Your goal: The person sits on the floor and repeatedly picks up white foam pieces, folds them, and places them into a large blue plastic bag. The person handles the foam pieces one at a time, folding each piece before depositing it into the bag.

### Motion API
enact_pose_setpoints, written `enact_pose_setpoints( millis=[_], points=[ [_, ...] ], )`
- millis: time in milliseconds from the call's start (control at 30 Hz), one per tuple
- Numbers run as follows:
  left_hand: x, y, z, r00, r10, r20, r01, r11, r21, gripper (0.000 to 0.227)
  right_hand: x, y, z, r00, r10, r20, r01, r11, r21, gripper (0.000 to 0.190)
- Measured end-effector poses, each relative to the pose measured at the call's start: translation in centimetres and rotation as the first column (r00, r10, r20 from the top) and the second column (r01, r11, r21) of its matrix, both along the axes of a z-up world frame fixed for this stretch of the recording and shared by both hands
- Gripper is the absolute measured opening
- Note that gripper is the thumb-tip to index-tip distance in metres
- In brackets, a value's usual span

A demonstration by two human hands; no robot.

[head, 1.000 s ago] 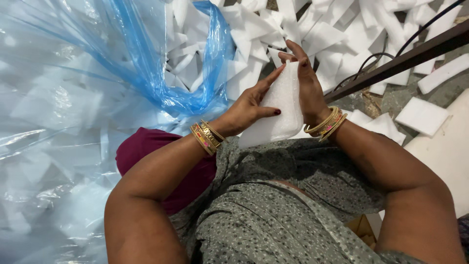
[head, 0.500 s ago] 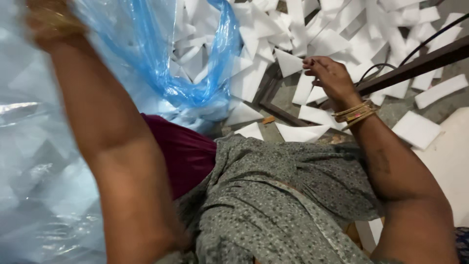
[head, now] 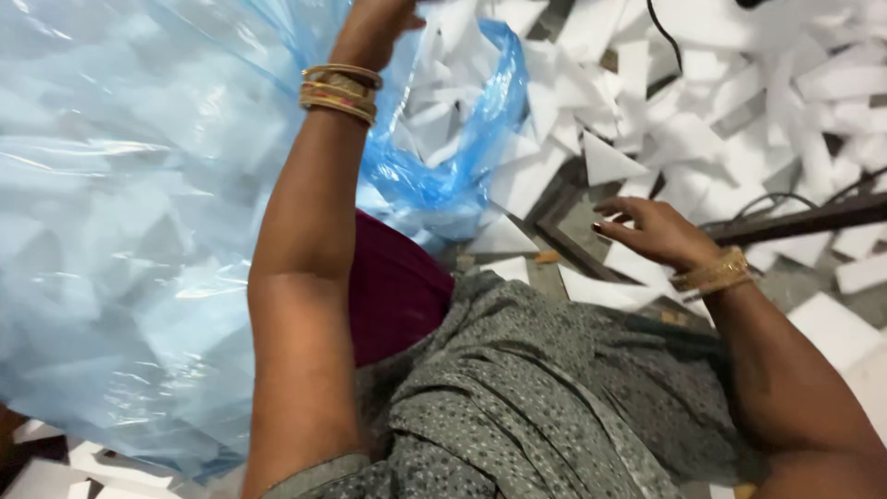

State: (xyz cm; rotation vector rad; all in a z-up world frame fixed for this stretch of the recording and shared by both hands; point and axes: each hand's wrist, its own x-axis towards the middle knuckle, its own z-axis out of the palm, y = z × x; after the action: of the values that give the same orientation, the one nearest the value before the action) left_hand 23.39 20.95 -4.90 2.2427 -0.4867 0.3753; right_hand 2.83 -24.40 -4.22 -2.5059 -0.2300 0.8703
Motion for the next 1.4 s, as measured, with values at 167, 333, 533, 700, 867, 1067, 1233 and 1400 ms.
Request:
enact_pose_setpoints(
  millis=[167,333,533,700,867,1067,1233,1400],
  points=[
    [-4.9,-6.9,4.8,0.883,-0.043,-0.468,0.141,0.974,0.176,0.042,1.6,-1.7,-2.7,0.999,0.037,0.0,-0.036,0.968,-0.25,0.065],
    [-11.0,-12.4,10.4,0.89,-0.259,-0.376,0.339,0.926,0.164,0.057,4.0,-4.3,-6.6,0.999,-0.029,-0.035,0.014,0.923,-0.386,0.06],
    [-17.9,-15.4,12.2,0.779,-0.231,-0.582,0.516,0.764,0.388,0.059,5.2,-8.4,-16.7,1.0,-0.015,0.009,0.018,0.889,-0.457,0.044],
    [-15.4,-12.9,10.1,0.897,-0.171,-0.409,0.385,0.756,0.529,0.061,6.8,-3.1,-28.6,0.926,-0.352,0.136,0.342,0.936,0.086,0.046],
    [-13.6,-10.8,8.6,0.932,-0.128,-0.34,0.285,0.837,0.466,0.061,8.5,6.5,-32.6,0.678,-0.725,0.121,0.647,0.666,0.372,0.065],
    [-12.1,-9.7,6.9,0.937,-0.13,-0.324,0.271,0.854,0.443,0.06,9.5,12.5,-32.4,0.356,-0.909,-0.218,0.806,0.181,0.563,0.062],
    [-9.9,-10.8,4.5,0.878,-0.053,-0.475,0.329,0.788,0.519,0.061,8.1,11.1,-31.6,0.356,-0.783,-0.511,0.79,-0.04,0.612,0.04],
    [-7.6,-11.3,0.1,0.866,-0.086,-0.493,0.387,0.738,0.553,0.061,4.6,4.5,-30.8,0.457,-0.844,-0.28,0.786,0.235,0.572,0.034]
  ],
)
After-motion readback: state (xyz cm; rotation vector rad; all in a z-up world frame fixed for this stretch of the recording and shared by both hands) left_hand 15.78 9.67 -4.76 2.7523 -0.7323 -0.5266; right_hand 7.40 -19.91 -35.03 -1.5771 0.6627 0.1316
